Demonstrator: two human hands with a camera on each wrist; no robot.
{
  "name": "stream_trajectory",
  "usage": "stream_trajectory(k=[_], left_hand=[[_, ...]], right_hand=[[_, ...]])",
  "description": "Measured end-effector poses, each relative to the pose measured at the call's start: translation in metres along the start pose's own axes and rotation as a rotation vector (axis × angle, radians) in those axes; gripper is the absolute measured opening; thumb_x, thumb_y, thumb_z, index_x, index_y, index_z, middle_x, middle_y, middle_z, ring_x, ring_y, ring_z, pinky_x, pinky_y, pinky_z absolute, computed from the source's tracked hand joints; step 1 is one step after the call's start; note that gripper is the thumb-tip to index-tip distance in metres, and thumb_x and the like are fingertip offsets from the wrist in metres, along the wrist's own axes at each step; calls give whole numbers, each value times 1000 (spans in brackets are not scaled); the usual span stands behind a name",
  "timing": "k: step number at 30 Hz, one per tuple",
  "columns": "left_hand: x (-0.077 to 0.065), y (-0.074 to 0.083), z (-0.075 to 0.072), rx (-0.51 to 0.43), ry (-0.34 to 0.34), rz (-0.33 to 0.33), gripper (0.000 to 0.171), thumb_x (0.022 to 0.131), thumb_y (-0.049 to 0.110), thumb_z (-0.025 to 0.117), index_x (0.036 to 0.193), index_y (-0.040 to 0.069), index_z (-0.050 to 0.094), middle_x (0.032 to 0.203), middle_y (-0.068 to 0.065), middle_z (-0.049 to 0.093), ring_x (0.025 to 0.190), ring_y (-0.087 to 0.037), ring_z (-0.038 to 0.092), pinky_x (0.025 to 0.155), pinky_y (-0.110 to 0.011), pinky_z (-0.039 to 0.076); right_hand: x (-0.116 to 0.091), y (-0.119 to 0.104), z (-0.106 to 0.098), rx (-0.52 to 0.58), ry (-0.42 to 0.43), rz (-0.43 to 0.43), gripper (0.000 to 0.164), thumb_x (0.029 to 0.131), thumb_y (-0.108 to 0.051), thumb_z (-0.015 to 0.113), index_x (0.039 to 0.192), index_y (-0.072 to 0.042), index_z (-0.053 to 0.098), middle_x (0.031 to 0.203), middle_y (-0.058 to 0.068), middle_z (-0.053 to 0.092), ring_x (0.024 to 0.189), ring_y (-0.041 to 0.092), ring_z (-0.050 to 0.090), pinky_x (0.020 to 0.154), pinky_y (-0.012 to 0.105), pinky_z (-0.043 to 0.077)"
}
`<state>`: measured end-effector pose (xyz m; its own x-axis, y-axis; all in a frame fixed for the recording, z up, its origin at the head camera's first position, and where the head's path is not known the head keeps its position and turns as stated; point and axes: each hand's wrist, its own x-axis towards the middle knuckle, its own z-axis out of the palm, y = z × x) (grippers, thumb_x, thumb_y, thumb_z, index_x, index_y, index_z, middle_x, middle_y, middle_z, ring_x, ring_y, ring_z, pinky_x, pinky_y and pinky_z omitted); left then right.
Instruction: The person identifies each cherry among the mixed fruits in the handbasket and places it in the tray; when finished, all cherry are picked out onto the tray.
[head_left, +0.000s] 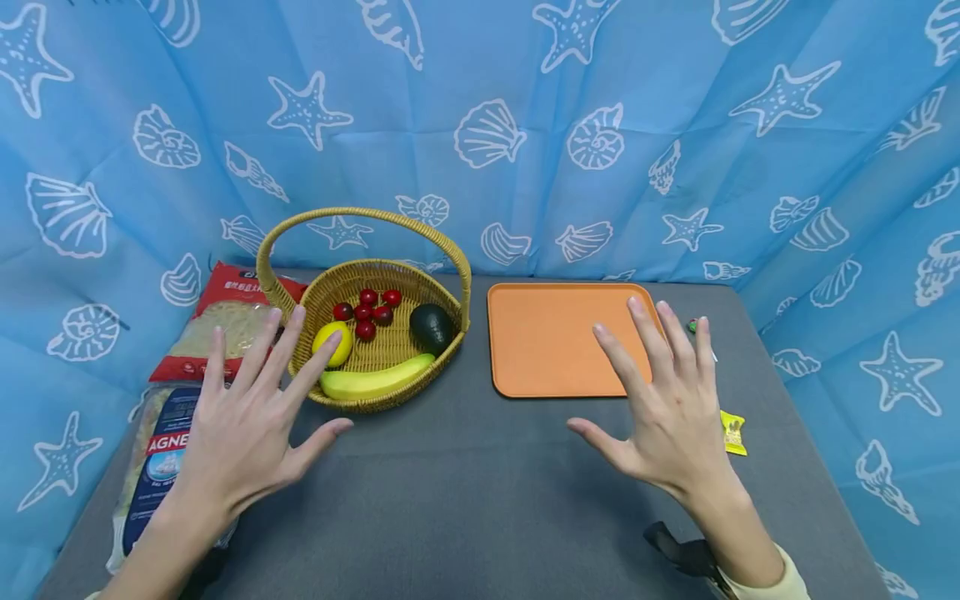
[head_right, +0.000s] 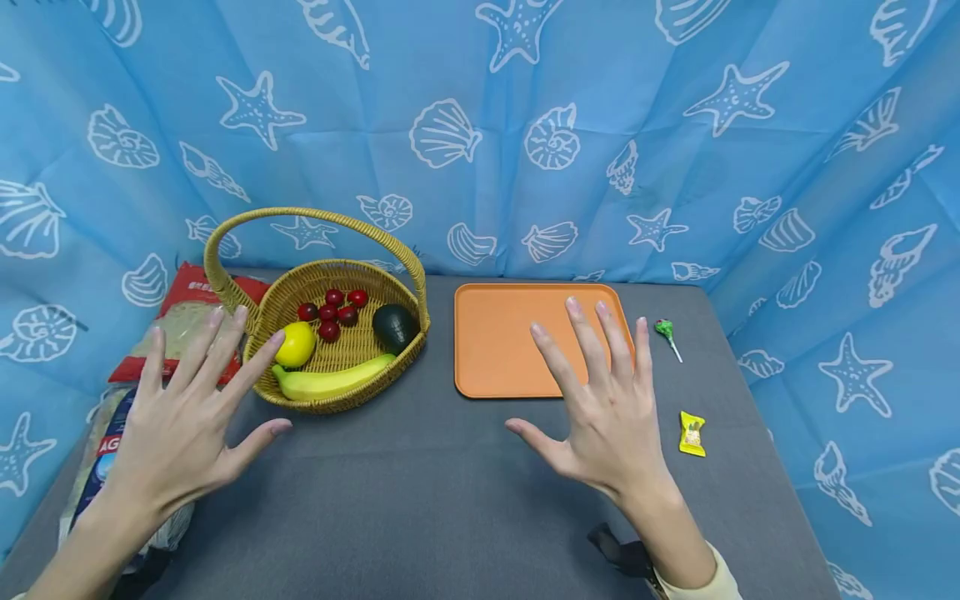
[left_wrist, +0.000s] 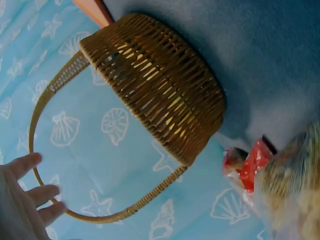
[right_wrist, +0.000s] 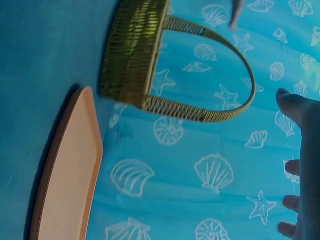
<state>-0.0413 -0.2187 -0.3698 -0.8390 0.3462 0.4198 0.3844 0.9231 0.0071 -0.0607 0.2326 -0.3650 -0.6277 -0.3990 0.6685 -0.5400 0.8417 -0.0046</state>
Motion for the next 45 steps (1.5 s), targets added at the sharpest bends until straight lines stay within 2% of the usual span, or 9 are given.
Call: stream_trajectory(k=[1,4,8,12,17,26,32,39,45], left_hand=[[0,0,1,-14,-7,-15,94,100,88,16,170,30,38,181,-13,28,166,-42,29,136,-74,6],[-1,-1,3,-55,-35,-68,81,103,77,46,161,22,54,172,-14,46,155,-43,45,131,-74,26],[-1,-2,8,-117,-88,-165,65,93,47,80,148,14,66,158,-17,61,142,-44,57,118,-73,44],[-1,-5,17,-183,-167,-266,59,96,43,81,143,11,68,154,-21,63,137,-48,59,109,-76,49],[-1,-13,27,-273,-297,-413,61,102,44,74,150,9,62,163,-27,51,147,-53,47,111,-84,41],[-5,-28,46,-490,-335,-569,77,106,46,68,161,-2,42,170,-33,36,152,-55,39,120,-80,36],[-5,-30,53,-601,-331,-663,89,104,53,69,168,3,31,169,-32,36,152,-53,40,123,-77,36],[-4,-31,56,-649,-363,-714,92,103,56,69,170,8,28,173,-31,31,157,-54,34,125,-78,31],[-5,-33,55,-659,-379,-727,92,104,55,69,170,9,26,175,-31,27,159,-55,31,125,-79,30]], right_hand=[[2,-2,1,18,-4,-4,93,98,-85,39,162,-18,50,173,22,41,160,49,35,129,80,20],[9,-10,7,85,-13,-21,86,102,-78,42,160,-15,53,168,22,48,152,49,44,123,77,32],[18,-22,19,225,-24,-35,73,106,-65,49,153,-10,59,157,20,58,139,44,56,112,66,46],[29,-38,33,421,-91,-13,57,107,-48,64,148,-8,62,149,13,66,133,34,63,106,56,55],[47,-58,51,685,-234,67,51,97,-22,81,144,-11,64,141,6,71,130,24,66,105,49,60],[101,-84,113,1176,-586,244,32,104,-14,72,135,-7,67,132,15,73,111,22,74,98,41,65],[138,-104,157,1193,-718,279,31,107,-18,68,135,-4,67,131,17,72,111,25,73,100,45,64],[163,-123,202,1146,-801,375,36,108,-17,66,139,2,65,126,22,71,111,47,72,98,54,64],[169,-138,225,1026,-840,426,36,107,-14,66,139,4,66,133,23,70,119,36,70,100,39,62]])
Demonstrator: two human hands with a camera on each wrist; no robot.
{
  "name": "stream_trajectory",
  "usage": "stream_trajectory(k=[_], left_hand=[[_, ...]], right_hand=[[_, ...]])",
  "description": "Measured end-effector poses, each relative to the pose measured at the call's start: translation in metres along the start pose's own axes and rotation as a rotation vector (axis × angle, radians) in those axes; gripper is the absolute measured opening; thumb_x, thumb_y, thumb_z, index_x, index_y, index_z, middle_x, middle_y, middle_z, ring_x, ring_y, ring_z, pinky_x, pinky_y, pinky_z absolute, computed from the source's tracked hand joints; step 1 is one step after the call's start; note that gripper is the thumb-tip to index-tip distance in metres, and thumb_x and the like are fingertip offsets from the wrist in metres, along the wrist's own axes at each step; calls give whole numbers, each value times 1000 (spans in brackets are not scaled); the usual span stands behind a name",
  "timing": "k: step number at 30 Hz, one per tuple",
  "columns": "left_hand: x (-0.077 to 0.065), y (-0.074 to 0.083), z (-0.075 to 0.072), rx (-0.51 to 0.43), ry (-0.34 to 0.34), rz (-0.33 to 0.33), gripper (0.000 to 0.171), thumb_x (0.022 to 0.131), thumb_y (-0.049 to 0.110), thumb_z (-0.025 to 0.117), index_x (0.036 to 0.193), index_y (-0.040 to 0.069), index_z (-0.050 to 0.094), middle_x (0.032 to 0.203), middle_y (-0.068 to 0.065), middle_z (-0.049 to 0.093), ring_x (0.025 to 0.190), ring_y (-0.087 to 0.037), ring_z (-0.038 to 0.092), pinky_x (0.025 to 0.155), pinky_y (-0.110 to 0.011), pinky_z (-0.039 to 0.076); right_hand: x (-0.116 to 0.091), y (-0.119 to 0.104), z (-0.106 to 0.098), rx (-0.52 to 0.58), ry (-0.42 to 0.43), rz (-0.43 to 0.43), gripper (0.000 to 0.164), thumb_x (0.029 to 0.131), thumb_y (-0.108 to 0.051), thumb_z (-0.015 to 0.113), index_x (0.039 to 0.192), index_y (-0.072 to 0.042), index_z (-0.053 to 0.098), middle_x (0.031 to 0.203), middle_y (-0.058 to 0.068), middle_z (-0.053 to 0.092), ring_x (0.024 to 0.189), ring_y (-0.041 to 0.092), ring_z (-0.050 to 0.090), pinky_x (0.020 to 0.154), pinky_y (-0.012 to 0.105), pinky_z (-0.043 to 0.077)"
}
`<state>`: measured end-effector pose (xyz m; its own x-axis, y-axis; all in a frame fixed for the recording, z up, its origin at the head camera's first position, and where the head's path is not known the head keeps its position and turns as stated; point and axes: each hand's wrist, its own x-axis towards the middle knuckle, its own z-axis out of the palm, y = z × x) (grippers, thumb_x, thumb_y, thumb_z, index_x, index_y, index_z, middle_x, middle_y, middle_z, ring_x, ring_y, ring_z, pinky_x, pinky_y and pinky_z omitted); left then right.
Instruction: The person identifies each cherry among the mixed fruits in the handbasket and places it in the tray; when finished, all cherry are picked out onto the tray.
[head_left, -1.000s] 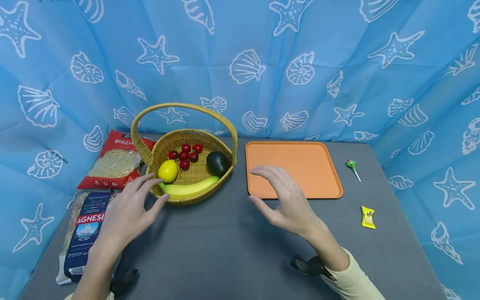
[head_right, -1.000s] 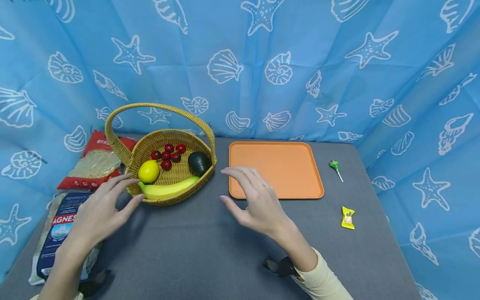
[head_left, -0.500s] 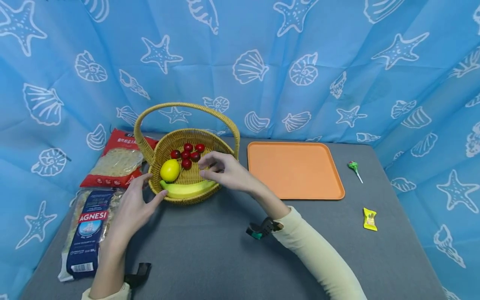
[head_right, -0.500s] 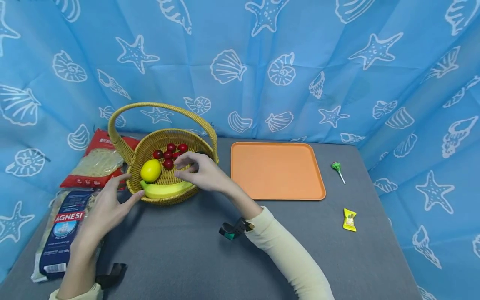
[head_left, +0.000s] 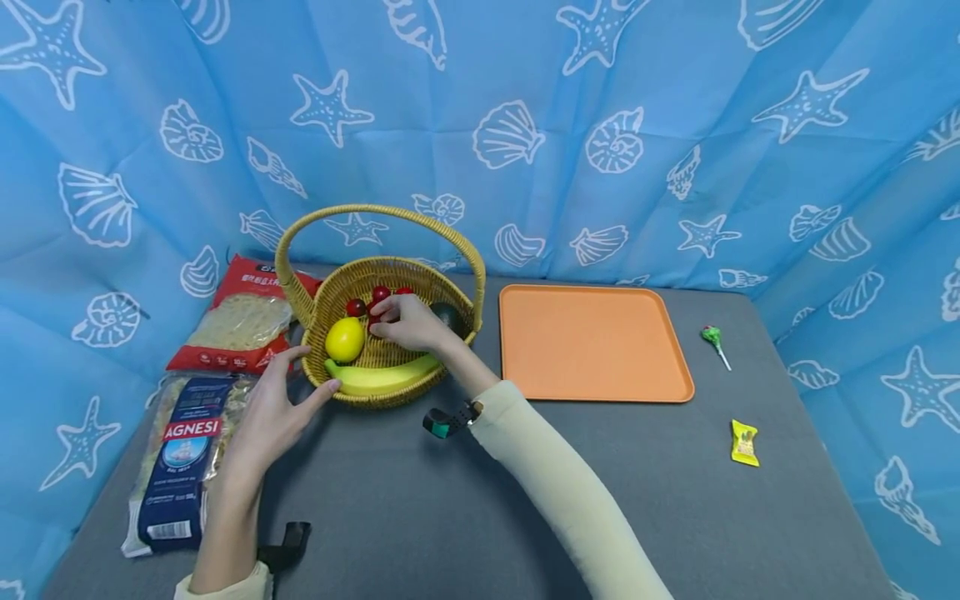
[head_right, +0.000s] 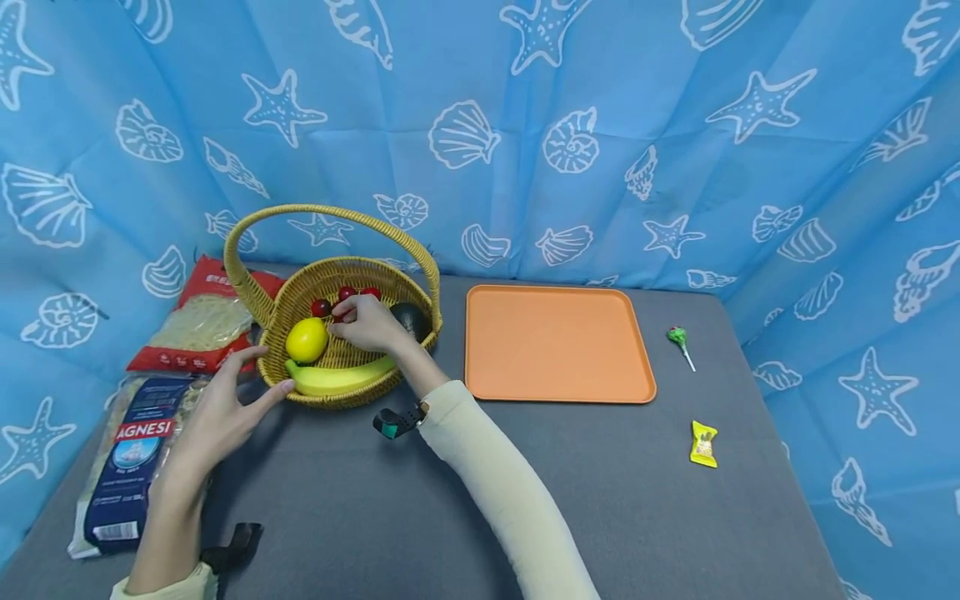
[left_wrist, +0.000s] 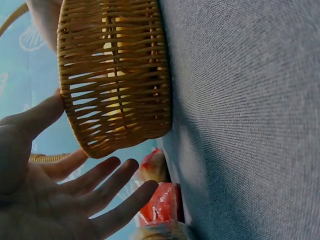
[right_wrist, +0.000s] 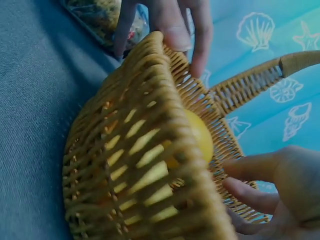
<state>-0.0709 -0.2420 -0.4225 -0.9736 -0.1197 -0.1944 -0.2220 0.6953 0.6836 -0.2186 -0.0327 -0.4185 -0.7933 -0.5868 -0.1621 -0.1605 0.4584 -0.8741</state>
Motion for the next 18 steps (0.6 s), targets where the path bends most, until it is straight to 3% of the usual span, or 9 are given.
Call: stream_trajectory(k=[4,12,18], left_hand=[[0,-1,0,-2,-2,6,91,104,53,69,170,8,26,175,-32,26,159,-56,30,125,-79,29],[1,-1,1,-11,-4,10,90,105,53,68,170,8,25,176,-32,26,159,-56,30,125,-79,30],[1,-1,1,-18,-8,11,90,105,53,68,170,8,25,176,-32,25,159,-57,30,125,-79,30]], right_hand=[[8,-1,9,-63,33,46,35,106,-14,66,138,1,69,137,20,70,126,27,67,103,34,60],[18,2,20,-38,59,118,39,106,-6,66,145,-3,67,151,18,66,143,31,61,112,42,58],[18,4,22,-28,72,151,38,103,-4,69,142,-5,71,152,16,67,146,30,60,115,43,57]])
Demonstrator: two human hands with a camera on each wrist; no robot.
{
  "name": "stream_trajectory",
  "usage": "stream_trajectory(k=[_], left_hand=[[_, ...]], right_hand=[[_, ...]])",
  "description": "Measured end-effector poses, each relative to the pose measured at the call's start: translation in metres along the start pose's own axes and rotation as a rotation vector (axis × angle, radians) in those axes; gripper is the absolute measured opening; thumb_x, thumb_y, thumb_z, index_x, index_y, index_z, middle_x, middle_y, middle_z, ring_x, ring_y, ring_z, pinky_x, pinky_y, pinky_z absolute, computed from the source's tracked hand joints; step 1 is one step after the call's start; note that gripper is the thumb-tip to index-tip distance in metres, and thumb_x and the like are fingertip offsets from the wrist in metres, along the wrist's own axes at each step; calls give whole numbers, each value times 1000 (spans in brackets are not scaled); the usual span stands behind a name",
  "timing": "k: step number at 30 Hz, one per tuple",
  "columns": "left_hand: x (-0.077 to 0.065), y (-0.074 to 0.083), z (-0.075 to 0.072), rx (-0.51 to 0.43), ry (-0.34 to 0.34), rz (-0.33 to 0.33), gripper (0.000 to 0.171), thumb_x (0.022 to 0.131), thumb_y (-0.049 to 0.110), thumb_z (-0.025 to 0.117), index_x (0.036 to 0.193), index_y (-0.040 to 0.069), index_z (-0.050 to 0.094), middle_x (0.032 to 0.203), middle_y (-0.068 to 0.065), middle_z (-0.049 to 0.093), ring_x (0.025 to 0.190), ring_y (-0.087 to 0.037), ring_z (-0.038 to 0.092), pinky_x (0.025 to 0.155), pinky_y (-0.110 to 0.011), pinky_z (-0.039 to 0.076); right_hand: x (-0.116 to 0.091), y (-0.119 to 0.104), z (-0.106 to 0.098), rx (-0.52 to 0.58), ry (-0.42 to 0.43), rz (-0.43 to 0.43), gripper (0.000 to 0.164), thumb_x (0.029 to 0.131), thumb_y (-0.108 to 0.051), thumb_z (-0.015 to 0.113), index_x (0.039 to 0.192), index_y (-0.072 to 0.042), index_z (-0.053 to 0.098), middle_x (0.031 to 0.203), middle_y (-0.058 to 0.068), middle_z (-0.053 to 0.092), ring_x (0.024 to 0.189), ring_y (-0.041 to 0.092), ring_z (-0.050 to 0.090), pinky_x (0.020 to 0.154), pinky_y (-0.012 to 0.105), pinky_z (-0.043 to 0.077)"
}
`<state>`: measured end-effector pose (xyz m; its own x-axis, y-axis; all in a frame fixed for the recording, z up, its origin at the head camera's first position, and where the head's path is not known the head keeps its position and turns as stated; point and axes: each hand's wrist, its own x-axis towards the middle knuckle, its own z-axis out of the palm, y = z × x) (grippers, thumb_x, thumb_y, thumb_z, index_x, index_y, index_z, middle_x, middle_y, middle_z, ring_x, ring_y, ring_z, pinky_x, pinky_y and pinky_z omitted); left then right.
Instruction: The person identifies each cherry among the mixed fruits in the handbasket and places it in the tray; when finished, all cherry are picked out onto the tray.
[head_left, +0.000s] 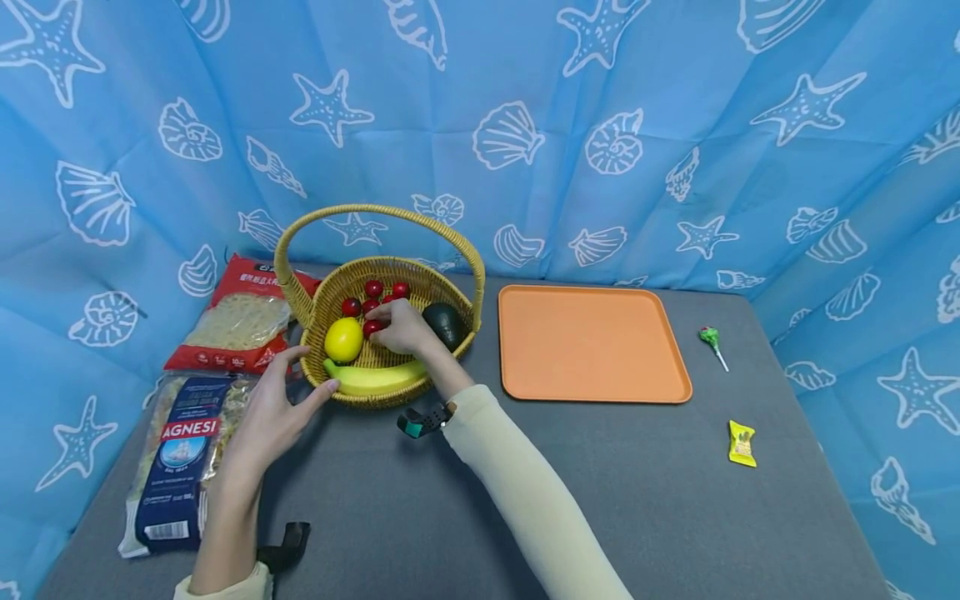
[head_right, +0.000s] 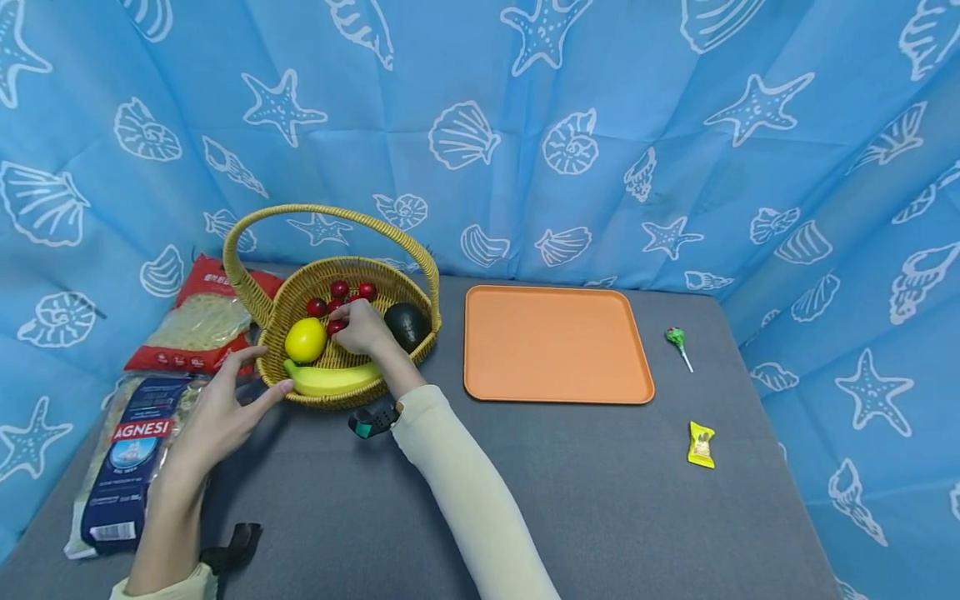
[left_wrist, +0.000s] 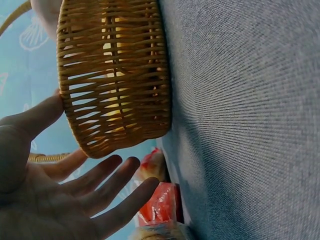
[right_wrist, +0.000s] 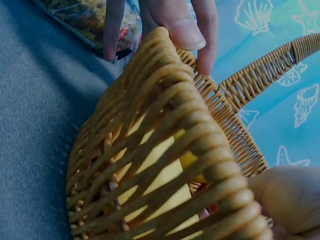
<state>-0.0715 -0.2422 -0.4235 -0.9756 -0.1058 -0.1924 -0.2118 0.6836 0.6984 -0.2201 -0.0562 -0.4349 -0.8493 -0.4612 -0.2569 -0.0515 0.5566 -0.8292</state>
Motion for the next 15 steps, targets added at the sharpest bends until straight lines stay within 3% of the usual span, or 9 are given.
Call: stream_trajectory(k=[6,15], left_hand=[[0,-1,-1,-18,-5,4,90,105,53,68,170,8,25,175,-33,27,157,-57,33,123,-78,34],[0,-2,0,-34,-9,-13,90,105,55,67,170,10,24,174,-32,28,153,-55,38,116,-73,46]], right_hand=[[-6,1,2,37,57,-15,30,105,-9,70,134,-6,74,140,13,73,134,28,67,112,42,58],[-37,0,-13,130,77,-157,33,103,-14,73,135,-6,72,138,14,72,125,33,70,101,41,62]])
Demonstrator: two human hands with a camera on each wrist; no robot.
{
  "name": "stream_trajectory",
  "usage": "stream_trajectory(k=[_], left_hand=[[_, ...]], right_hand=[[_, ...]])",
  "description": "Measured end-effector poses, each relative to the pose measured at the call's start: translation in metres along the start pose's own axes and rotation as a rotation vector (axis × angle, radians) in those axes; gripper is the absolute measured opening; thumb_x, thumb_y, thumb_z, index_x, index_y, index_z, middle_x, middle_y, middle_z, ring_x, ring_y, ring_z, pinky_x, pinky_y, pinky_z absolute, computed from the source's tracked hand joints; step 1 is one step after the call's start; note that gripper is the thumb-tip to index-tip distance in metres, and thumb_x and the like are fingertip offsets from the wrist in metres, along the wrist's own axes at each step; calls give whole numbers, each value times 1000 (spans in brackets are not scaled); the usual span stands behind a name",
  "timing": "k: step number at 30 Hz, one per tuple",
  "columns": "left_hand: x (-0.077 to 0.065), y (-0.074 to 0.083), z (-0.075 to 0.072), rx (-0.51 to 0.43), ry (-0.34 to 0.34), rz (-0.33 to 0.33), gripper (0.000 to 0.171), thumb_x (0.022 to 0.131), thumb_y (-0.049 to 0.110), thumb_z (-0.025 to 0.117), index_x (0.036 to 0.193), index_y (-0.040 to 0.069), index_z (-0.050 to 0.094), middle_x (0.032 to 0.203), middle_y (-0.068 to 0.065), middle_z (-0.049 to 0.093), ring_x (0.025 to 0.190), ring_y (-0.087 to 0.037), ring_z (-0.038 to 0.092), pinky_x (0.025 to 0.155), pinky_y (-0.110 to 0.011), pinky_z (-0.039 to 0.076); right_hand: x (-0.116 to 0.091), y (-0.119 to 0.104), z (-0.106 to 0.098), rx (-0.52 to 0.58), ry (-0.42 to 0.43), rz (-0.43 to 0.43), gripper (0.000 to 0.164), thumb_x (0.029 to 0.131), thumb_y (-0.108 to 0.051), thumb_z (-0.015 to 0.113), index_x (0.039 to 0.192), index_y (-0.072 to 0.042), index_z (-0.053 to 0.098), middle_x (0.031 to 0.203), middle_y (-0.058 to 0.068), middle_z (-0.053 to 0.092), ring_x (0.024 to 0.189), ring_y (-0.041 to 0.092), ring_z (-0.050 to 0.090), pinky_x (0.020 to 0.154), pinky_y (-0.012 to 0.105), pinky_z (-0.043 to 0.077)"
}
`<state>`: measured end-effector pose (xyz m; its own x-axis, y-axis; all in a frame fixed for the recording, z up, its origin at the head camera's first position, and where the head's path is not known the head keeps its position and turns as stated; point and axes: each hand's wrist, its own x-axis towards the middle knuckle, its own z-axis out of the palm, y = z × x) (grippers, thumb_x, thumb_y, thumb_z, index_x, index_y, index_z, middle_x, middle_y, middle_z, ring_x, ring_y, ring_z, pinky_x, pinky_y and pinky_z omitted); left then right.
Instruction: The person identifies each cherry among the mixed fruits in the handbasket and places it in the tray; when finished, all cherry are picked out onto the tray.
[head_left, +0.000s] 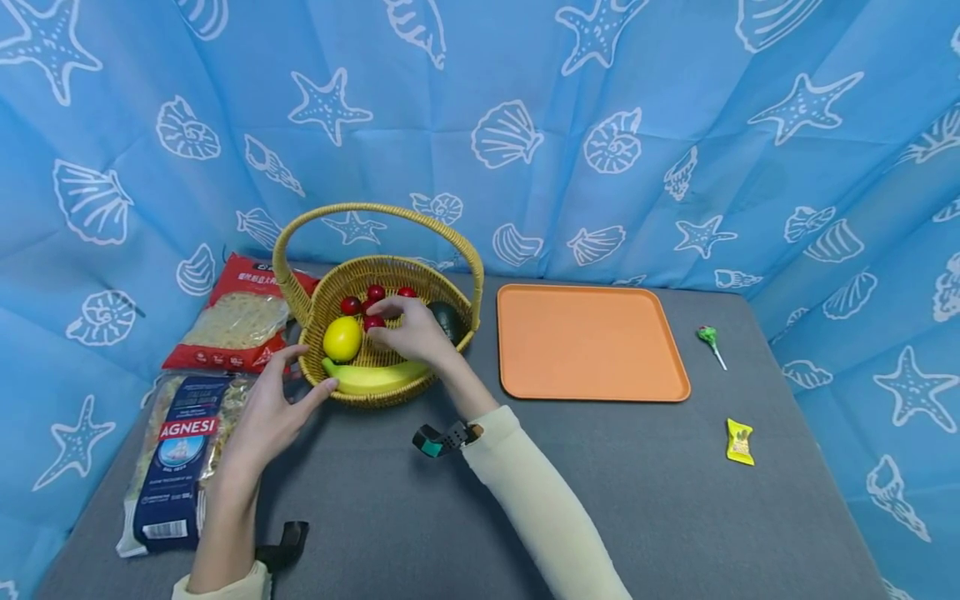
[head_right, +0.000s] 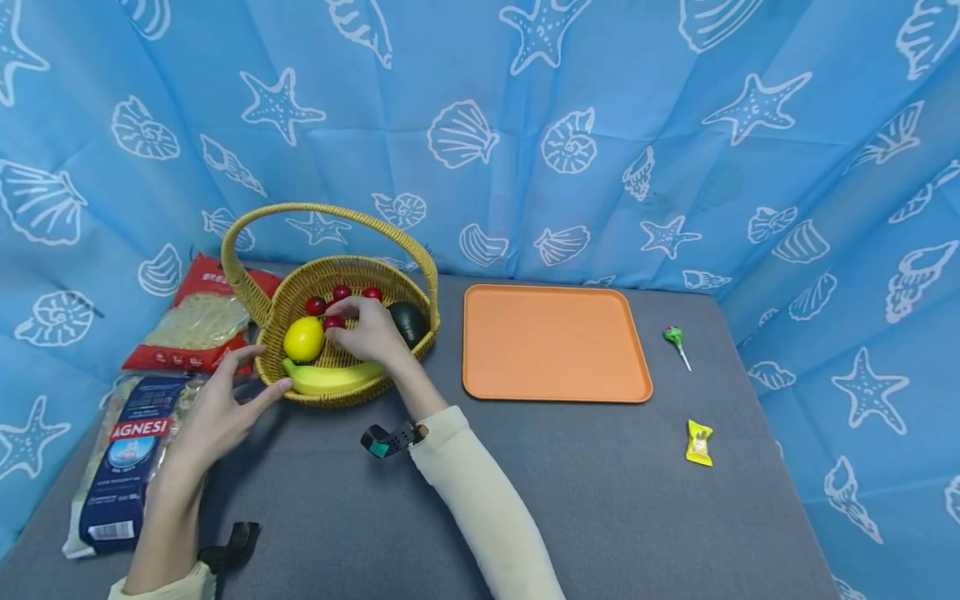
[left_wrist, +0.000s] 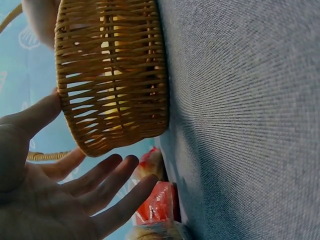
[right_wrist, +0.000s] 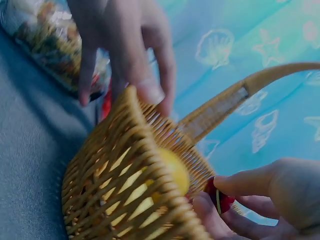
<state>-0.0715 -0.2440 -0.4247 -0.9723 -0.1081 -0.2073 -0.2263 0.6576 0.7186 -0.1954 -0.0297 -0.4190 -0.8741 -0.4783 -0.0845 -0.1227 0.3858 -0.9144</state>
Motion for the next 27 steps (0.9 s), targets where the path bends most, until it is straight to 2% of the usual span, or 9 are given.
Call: stream_trajectory(k=[3,7,10,14,16,18,21,24,27], left_hand=[[0,0,0,-3,-1,-7,90,105,55,67,170,10,24,174,-32,27,153,-55,38,117,-73,46],[0,0,0,-6,5,-5,89,105,54,67,170,10,25,174,-32,29,152,-54,39,116,-72,47],[-1,1,1,-8,13,2,88,105,53,67,170,9,26,173,-32,30,150,-53,40,116,-72,48],[-1,1,1,-10,18,8,88,105,52,68,169,9,26,173,-32,30,149,-52,41,115,-71,49],[0,1,2,-11,17,5,87,106,51,68,169,9,26,173,-32,30,150,-52,41,115,-70,49],[0,1,2,-7,13,-4,88,106,51,68,170,9,25,174,-32,29,151,-53,40,115,-71,48],[0,1,3,-7,10,-16,88,106,51,67,170,9,24,174,-32,28,152,-54,39,115,-71,48],[1,2,3,-10,17,-15,87,106,49,68,170,8,24,174,-32,29,153,-54,39,115,-71,49],[1,3,4,-15,25,-14,86,106,47,69,170,8,25,173,-32,30,152,-53,41,115,-69,50]], right_hand=[[-15,-5,-10,84,-32,-36,35,104,-12,71,138,-3,69,140,19,68,116,41,75,97,49,65],[-37,-12,-25,161,-54,-78,35,104,-10,70,138,-5,68,139,19,67,100,42,81,87,54,67],[-56,-13,-38,165,-54,-118,34,103,-11,71,137,-8,70,130,16,71,93,42,81,78,47,66],[-83,-9,-60,186,-54,-163,33,100,-9,74,133,-8,72,113,16,75,82,45,75,68,31,60],[-95,-5,-73,204,-45,-172,33,99,-7,75,131,-6,71,112,17,76,78,36,74,68,27,60],[-108,1,-87,212,-26,-174,33,98,-5,76,131,-3,70,113,18,74,76,25,73,69,25,61],[-122,13,-107,197,31,-167,34,97,-4,76,130,-2,67,120,18,71,77,16,73,71,30,66],[-127,29,-125,142,120,-171,36,97,-4,77,132,-2,68,124,19,70,77,18,72,72,31,66],[-124,50,-139,103,223,-173,38,98,-6,78,135,-3,69,129,21,70,84,18,75,76,26,66]])
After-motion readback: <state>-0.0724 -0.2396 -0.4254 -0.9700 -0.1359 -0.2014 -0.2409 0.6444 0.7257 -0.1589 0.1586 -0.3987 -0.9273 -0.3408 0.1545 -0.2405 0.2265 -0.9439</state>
